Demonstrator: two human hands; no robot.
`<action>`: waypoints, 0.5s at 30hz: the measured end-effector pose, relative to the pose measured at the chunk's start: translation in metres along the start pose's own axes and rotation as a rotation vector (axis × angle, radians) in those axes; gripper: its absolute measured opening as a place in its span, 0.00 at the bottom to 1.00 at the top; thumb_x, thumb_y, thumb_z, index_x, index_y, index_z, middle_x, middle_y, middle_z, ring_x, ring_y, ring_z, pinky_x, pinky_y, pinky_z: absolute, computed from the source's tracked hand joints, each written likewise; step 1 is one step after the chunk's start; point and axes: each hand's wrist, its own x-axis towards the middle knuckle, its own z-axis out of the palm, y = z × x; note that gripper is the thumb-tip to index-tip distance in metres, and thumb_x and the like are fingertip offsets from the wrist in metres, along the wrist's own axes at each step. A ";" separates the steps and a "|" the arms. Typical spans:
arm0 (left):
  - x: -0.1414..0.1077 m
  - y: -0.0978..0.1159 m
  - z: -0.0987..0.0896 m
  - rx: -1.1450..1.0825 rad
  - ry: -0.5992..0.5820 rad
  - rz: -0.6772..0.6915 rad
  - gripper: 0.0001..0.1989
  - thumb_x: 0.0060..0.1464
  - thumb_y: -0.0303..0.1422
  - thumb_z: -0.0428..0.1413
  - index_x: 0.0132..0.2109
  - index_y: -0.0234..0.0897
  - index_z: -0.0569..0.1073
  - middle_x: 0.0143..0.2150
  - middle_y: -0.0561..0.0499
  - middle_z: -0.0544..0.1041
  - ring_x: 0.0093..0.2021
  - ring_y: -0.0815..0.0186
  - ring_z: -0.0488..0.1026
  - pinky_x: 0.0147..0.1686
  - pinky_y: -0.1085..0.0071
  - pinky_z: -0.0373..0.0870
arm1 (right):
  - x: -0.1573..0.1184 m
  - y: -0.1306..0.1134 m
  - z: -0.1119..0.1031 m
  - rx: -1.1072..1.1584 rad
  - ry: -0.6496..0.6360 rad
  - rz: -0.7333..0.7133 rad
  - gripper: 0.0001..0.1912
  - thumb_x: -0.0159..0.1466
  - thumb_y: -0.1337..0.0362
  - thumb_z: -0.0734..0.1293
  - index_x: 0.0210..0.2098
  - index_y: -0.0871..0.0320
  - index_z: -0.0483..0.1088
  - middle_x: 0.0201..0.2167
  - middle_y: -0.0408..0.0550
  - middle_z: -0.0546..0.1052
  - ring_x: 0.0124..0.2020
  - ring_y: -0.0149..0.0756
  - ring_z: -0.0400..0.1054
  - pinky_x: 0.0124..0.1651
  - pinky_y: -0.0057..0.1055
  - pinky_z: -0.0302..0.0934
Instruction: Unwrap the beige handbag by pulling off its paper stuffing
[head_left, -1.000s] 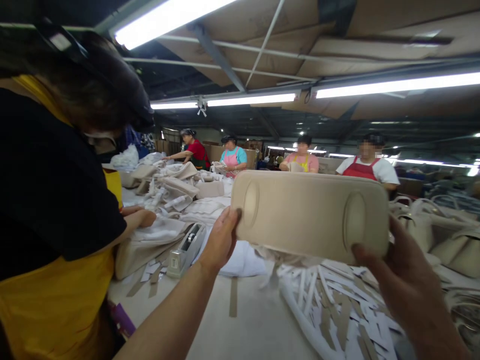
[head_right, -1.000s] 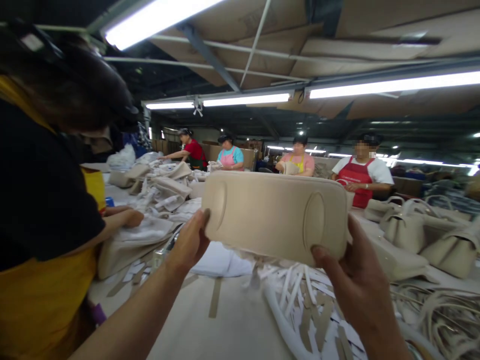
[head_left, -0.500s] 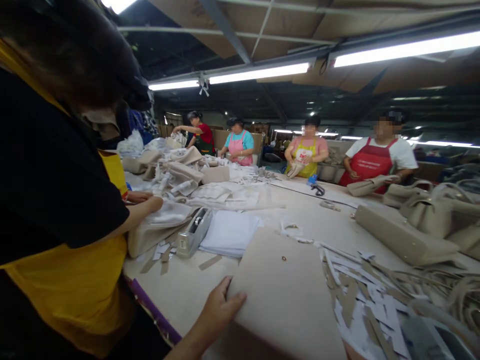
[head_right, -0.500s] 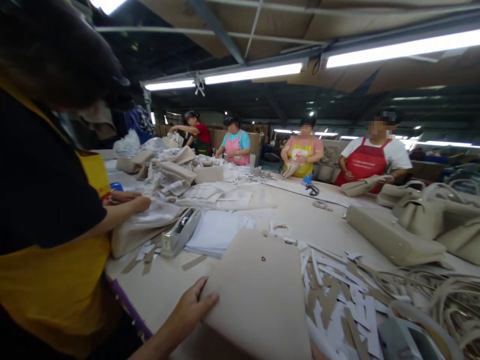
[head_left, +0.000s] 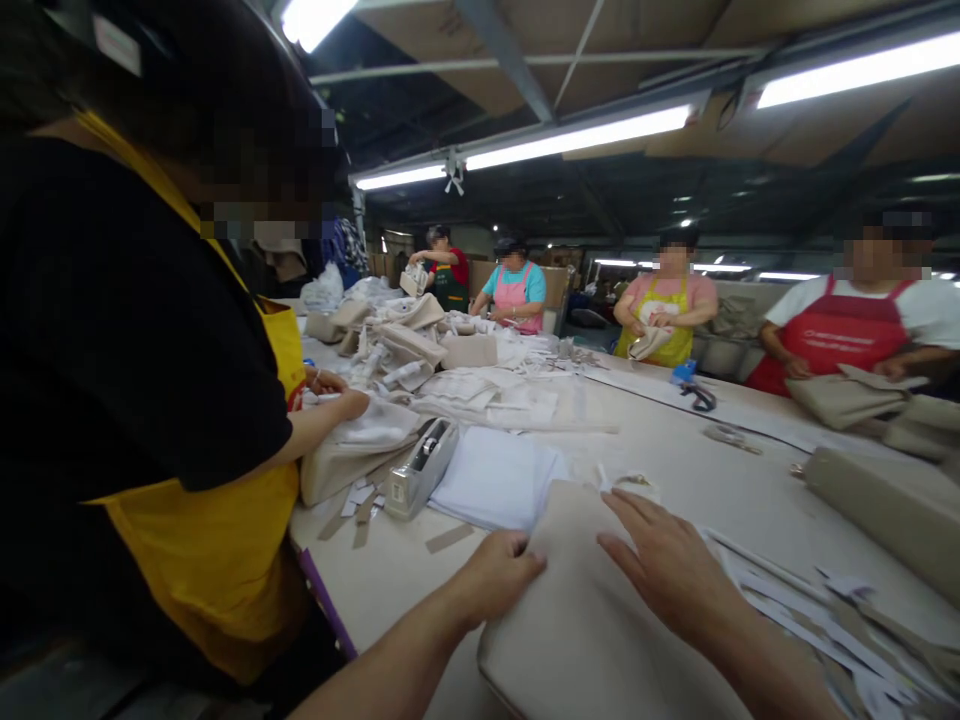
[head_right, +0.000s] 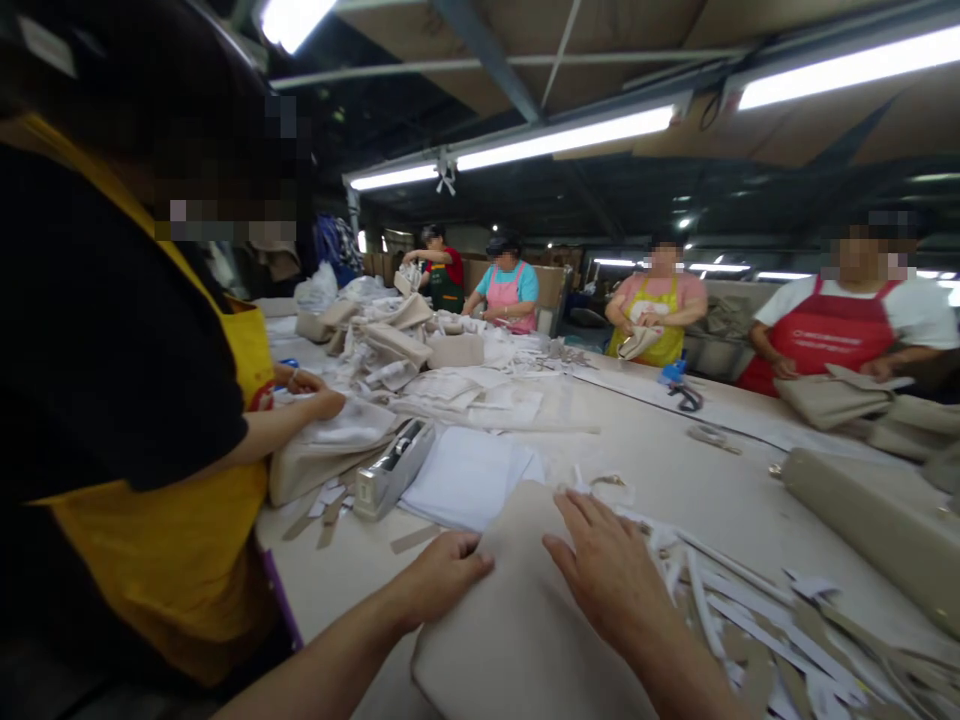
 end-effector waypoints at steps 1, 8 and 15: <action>-0.001 0.001 -0.005 0.036 -0.026 -0.033 0.15 0.51 0.38 0.47 0.40 0.35 0.73 0.36 0.51 0.78 0.33 0.63 0.73 0.30 0.71 0.66 | 0.002 -0.003 0.015 -0.024 -0.063 -0.005 0.24 0.64 0.55 0.53 0.55 0.58 0.62 0.56 0.55 0.66 0.58 0.46 0.59 0.55 0.47 0.58; -0.002 0.019 -0.027 0.799 0.235 0.029 0.16 0.51 0.43 0.50 0.39 0.37 0.72 0.38 0.45 0.76 0.41 0.53 0.72 0.42 0.58 0.67 | -0.020 -0.002 0.095 -0.199 -0.201 -0.056 0.15 0.63 0.64 0.54 0.44 0.52 0.69 0.49 0.56 0.72 0.49 0.49 0.67 0.40 0.46 0.64; 0.057 0.013 0.004 0.944 -0.441 0.396 0.23 0.54 0.47 0.48 0.53 0.40 0.68 0.56 0.44 0.69 0.58 0.53 0.62 0.54 0.51 0.58 | 0.003 0.006 0.039 0.015 -0.134 -0.168 0.17 0.62 0.61 0.53 0.35 0.53 0.73 0.30 0.51 0.77 0.32 0.39 0.72 0.33 0.33 0.64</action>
